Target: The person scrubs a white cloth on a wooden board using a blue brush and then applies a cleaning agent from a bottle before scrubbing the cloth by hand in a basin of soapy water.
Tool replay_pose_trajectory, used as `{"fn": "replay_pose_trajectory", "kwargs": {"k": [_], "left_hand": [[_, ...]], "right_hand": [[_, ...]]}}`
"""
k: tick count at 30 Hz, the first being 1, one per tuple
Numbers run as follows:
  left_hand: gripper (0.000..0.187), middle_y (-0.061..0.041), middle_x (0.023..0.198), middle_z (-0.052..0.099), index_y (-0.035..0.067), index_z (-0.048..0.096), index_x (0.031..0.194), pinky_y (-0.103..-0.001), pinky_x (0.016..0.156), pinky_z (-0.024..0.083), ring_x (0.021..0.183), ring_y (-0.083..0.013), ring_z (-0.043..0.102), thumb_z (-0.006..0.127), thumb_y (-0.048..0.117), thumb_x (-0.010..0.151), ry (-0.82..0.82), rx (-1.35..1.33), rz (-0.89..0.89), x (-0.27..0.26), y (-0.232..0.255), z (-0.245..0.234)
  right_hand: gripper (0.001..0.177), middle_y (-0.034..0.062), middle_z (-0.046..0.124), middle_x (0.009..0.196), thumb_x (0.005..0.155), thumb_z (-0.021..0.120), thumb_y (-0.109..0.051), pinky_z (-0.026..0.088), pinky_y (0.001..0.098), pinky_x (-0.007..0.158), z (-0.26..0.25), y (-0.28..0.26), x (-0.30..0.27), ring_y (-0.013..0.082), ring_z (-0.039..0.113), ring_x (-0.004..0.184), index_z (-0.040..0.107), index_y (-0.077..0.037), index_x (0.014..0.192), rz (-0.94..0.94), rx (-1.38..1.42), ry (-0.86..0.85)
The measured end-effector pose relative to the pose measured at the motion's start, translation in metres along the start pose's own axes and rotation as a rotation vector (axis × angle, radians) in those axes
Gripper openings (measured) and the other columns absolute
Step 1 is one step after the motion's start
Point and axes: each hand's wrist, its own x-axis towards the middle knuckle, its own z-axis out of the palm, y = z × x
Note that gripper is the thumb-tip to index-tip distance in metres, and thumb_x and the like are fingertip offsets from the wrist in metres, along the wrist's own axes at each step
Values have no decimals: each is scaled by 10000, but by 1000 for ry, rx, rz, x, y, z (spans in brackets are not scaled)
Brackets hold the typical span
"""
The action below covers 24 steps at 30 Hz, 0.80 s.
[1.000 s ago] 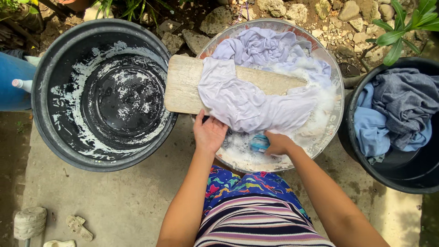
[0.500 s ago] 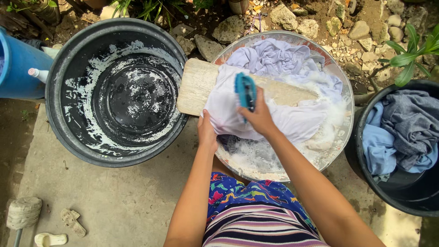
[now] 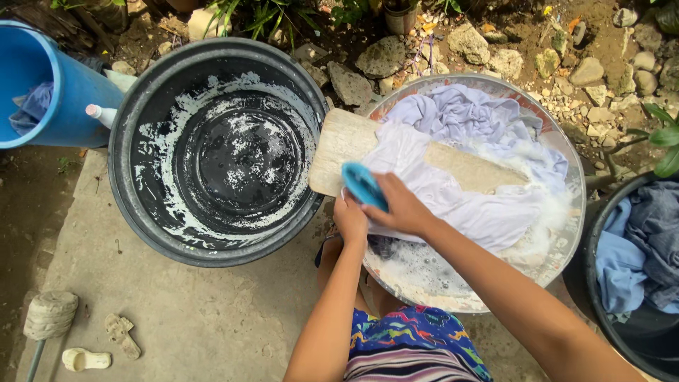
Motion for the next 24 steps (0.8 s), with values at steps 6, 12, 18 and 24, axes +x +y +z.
{"fn": "replay_pose_trajectory", "kwargs": {"k": [6, 12, 18, 24], "left_hand": [[513, -263, 1001, 691, -81, 640, 1022, -471, 849, 500, 904, -415, 661, 416, 377, 1076, -22, 254, 64, 2, -35, -13], [512, -267, 1031, 699, -53, 648, 1080, -476, 851, 497, 934, -409, 667, 395, 392, 1074, -5, 179, 1, 5, -43, -4], [504, -252, 1144, 693, -33, 648, 1197, -441, 925, 492, 1044, -376, 668, 422, 396, 1060, 16, 195, 49, 7, -45, -8], [517, -230, 1196, 693, -25, 629, 1249, -438, 945, 494, 1079, -368, 672, 390, 395, 1064, -25, 108, -116, -11, -30, -10]], "right_hand": [[743, 254, 541, 1187, 907, 711, -419, 496, 482, 899, -44, 47, 27, 403, 562, 1062, 460, 15, 1455, 357, -249, 106], [708, 235, 559, 1146, 920, 704, -418, 496, 466, 886, 0, 0, 16, 388, 571, 1037, 459, -14, 1447, 331, -66, 90], [705, 264, 542, 1125, 912, 747, -367, 499, 473, 863, -20, 47, 39, 403, 567, 993, 466, 2, 1443, 313, -206, 165], [654, 241, 550, 1107, 927, 746, -329, 495, 456, 825, -13, 26, 28, 380, 565, 969, 491, -12, 1439, 399, -130, 318]]}}
